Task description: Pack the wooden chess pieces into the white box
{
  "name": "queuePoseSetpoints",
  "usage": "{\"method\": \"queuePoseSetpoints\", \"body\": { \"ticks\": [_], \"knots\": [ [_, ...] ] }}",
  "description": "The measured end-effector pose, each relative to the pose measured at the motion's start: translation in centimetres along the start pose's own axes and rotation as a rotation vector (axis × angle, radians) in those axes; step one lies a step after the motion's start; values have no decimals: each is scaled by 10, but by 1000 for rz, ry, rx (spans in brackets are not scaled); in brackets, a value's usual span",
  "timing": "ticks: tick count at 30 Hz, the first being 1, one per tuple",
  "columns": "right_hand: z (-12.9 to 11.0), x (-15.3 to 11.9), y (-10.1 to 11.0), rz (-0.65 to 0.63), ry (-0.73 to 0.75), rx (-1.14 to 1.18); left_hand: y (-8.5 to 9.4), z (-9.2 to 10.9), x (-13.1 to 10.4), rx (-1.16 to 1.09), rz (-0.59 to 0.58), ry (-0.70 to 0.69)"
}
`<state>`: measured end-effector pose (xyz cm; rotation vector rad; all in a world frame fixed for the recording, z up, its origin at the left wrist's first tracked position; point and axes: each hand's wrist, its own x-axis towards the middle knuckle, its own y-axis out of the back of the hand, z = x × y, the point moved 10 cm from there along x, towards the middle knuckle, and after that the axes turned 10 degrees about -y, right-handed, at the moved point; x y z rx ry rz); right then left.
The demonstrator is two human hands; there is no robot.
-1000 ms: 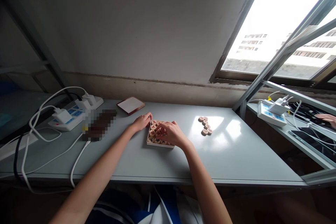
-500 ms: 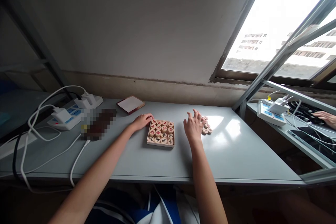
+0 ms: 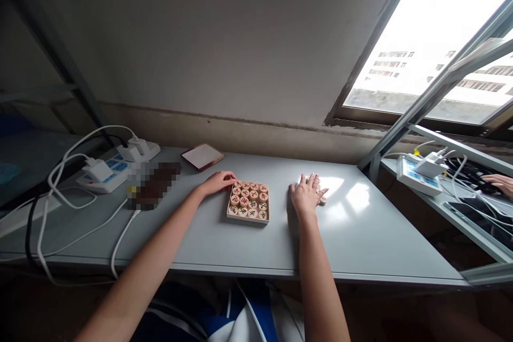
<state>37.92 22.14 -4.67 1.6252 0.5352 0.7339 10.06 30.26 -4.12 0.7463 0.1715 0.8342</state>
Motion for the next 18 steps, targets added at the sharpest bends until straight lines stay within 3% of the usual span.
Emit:
{"method": "queuePoseSetpoints", "body": {
  "ticks": [4, 11, 18],
  "knots": [
    [3, 0, -8, -85, 10, 49, -1, -1, 0, -29, -9, 17],
    [-11, -7, 14, 45, 165, 159, -1, -1, 0, -30, -7, 36],
    [-11, -6, 11, 17, 195, 219, 0, -3, 0, -98, 26, 73]
  ]
}}
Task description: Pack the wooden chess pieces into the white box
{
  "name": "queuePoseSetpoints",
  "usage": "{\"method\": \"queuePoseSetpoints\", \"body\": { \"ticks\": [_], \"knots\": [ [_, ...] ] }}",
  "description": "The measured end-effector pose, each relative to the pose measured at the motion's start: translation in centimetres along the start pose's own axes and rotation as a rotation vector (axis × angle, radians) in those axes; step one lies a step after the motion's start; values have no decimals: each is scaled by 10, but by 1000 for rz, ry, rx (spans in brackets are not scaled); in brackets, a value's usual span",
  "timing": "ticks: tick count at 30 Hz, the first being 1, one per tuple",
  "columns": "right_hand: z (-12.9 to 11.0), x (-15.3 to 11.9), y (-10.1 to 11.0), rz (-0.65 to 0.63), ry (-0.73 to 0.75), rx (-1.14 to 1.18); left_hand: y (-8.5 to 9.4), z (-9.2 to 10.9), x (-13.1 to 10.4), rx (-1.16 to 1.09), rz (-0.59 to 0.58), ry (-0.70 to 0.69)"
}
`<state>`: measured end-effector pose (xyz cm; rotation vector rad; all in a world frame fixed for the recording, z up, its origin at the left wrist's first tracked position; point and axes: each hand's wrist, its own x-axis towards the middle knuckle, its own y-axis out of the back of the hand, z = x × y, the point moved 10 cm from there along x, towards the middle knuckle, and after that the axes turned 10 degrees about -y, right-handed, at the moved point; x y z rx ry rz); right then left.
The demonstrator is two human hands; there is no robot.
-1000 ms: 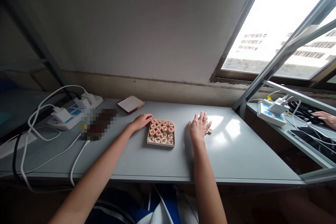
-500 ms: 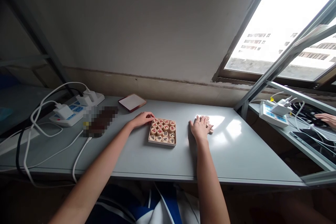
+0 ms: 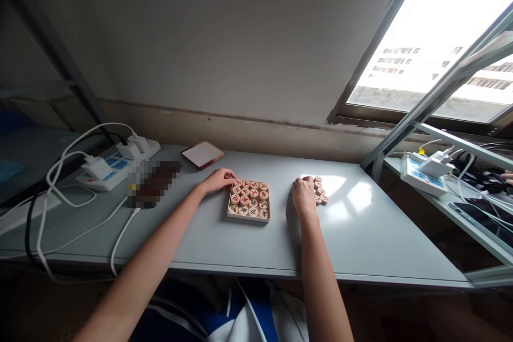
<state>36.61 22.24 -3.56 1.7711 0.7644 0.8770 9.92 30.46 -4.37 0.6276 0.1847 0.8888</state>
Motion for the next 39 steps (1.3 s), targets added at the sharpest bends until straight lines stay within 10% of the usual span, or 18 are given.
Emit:
{"method": "queuePoseSetpoints", "body": {
  "ticks": [17, 27, 39],
  "knots": [
    [-33, -12, 22, 64, 137, 97, 4, -23, 10, -257, 114, -9],
    [-118, -66, 29, -395, 625, 560, 3, -18, 7, -277, 86, -22],
    [-126, -79, 18, -450, 698, 485, 2, -10, 4, -252, 68, -15]
  ]
}}
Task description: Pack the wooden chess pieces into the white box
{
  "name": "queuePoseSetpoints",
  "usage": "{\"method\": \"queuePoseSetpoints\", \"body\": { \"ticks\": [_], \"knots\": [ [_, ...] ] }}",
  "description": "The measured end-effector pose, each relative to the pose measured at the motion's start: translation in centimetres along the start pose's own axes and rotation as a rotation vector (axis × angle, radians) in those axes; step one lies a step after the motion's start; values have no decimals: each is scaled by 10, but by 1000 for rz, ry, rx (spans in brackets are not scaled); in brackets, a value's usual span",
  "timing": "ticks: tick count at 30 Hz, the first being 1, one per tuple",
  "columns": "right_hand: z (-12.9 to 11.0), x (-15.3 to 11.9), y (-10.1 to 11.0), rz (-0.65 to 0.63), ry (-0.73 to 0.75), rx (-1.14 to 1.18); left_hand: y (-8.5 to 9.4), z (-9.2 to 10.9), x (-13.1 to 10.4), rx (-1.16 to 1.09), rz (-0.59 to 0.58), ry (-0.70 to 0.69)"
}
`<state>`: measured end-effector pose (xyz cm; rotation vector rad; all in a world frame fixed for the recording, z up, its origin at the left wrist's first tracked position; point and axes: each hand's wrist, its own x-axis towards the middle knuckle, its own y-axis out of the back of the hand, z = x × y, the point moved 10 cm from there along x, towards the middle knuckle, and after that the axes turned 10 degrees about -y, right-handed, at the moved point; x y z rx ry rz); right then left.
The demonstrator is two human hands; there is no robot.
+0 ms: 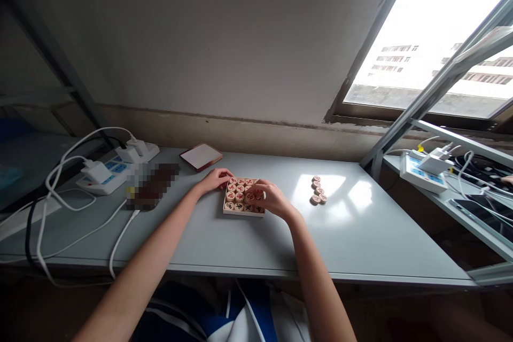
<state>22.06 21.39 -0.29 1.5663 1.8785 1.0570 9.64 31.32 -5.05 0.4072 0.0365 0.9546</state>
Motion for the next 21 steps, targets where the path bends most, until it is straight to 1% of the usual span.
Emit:
{"method": "queuePoseSetpoints", "body": {
  "ticks": [3, 7, 12, 21],
  "knots": [
    [2, 0, 1, 15, -26, -5, -1, 0, -1, -8, -7, 5],
    [8, 0, 7, 59, -82, -78, -1, -2, 0, -8, -13, -4],
    [5, -2, 5, 5, -84, -41, 0, -5, 2, 10, -9, -19],
    [1, -1, 6, -6, -59, -2, 1, -2, 1, 59, -11, -42]
  ]
}}
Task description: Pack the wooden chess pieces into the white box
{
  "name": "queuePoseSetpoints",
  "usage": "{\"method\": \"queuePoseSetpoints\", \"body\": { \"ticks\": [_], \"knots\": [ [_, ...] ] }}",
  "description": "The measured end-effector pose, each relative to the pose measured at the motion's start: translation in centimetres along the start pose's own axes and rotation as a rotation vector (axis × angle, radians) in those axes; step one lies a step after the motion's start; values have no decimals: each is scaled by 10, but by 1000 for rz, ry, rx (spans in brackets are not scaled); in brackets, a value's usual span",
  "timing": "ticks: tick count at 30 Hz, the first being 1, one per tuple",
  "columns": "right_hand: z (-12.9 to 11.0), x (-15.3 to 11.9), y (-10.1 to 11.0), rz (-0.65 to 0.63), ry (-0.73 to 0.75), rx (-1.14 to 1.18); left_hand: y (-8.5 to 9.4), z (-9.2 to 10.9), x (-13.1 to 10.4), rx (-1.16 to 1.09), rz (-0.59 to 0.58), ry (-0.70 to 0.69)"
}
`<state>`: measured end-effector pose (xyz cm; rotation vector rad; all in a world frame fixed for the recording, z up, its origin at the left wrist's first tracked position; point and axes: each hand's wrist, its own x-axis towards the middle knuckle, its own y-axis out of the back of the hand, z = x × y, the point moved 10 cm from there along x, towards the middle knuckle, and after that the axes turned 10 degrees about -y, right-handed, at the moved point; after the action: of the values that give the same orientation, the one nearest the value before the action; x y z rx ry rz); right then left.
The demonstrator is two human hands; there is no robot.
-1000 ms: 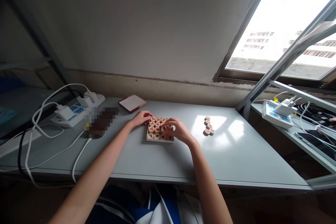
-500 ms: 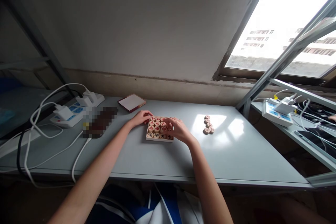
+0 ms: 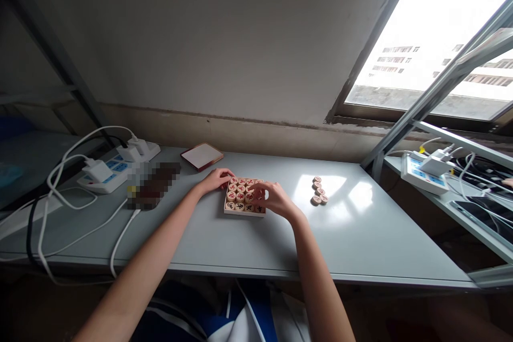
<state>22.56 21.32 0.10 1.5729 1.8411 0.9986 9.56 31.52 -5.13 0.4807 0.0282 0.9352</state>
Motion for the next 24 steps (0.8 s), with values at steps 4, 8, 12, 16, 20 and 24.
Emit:
{"method": "queuePoseSetpoints", "body": {
  "ticks": [4, 8, 12, 16, 20, 24],
  "knots": [
    [21, -1, 22, 207, -109, -206, 0, -1, 1, 5, 1, 8],
    [79, -15, 49, 413, -522, -583, -1, -3, 1, -16, 3, 20],
    [139, -40, 58, 353, -973, -606, -1, -2, 0, -19, 6, 20],
    [152, -42, 50, 244, -1029, -537, -1, -2, 0, -14, 7, 30],
    [142, -30, 46, 243, -861, -565, 0, -1, 0, -8, 8, 30],
    [133, -22, 46, 302, -690, -493, -1, -2, 0, -2, 7, 40]
  ]
}}
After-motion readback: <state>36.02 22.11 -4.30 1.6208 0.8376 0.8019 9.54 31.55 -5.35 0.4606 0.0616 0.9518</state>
